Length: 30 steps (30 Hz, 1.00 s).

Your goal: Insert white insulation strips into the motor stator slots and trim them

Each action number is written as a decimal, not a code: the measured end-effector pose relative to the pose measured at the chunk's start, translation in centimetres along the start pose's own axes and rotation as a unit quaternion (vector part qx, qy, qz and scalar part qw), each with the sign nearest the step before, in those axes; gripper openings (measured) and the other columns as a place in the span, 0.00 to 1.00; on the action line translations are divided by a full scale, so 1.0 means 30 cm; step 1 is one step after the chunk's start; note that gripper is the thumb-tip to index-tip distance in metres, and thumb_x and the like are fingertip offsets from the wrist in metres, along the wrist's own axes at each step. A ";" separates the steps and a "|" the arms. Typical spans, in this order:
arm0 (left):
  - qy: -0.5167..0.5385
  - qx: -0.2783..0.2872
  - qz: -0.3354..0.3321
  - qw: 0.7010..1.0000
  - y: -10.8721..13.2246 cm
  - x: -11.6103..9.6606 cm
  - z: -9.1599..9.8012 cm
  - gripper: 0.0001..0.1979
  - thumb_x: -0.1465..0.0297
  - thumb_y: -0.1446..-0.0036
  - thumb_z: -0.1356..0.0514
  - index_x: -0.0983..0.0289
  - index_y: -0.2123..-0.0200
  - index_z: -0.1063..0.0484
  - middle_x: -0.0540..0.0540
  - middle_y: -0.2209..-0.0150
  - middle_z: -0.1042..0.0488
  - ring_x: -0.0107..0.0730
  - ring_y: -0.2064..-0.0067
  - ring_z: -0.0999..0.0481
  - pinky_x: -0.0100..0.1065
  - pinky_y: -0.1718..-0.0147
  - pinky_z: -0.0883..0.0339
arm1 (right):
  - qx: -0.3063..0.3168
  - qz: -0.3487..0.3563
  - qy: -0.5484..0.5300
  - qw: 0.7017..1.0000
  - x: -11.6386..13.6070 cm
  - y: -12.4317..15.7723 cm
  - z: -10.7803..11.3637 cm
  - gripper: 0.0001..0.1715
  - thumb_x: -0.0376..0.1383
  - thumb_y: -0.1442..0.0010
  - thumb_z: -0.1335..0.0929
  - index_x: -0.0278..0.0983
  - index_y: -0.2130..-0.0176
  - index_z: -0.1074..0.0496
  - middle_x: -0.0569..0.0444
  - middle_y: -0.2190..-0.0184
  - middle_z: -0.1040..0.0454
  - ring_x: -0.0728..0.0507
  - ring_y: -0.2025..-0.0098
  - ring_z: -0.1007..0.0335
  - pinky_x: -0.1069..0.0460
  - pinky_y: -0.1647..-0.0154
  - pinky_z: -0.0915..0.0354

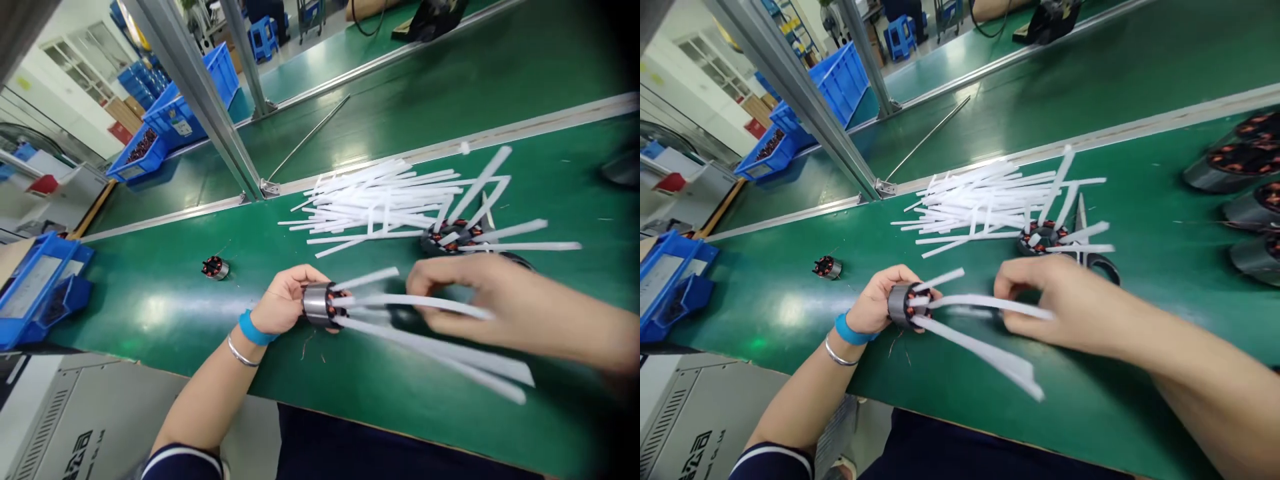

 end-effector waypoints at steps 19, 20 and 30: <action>-0.021 0.011 0.045 0.999 -0.004 0.033 -0.032 0.19 0.68 0.59 0.30 0.68 0.61 0.22 0.56 0.70 0.21 0.33 0.74 0.22 0.33 0.73 0.26 | 0.092 0.028 -0.010 0.995 0.069 0.006 0.018 0.12 0.40 0.43 0.33 0.40 0.76 0.29 0.57 0.77 0.31 0.50 0.77 0.38 0.53 0.76 0.43; -0.018 0.012 0.048 0.999 -0.005 0.035 -0.033 0.19 0.68 0.59 0.30 0.68 0.61 0.22 0.56 0.71 0.21 0.33 0.75 0.22 0.34 0.73 0.26 | 0.081 0.023 -0.017 0.996 0.066 0.006 0.012 0.12 0.41 0.43 0.33 0.40 0.75 0.29 0.57 0.76 0.30 0.49 0.76 0.37 0.53 0.75 0.42; -0.036 0.009 0.020 0.999 0.005 0.047 -0.052 0.25 0.72 0.58 0.32 0.69 0.53 0.26 0.59 0.64 0.21 0.36 0.66 0.21 0.40 0.60 0.26 | -0.022 -0.020 -0.140 0.990 0.032 -0.007 -0.118 0.19 0.51 0.47 0.29 0.39 0.73 0.24 0.53 0.71 0.30 0.48 0.72 0.35 0.53 0.73 0.41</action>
Point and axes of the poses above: each hand's wrist, its own y-axis away from the middle knuckle, its own z-axis out of the back of the hand, x = y × z, the point moved 1 cm from there along -y, towards the middle knuckle
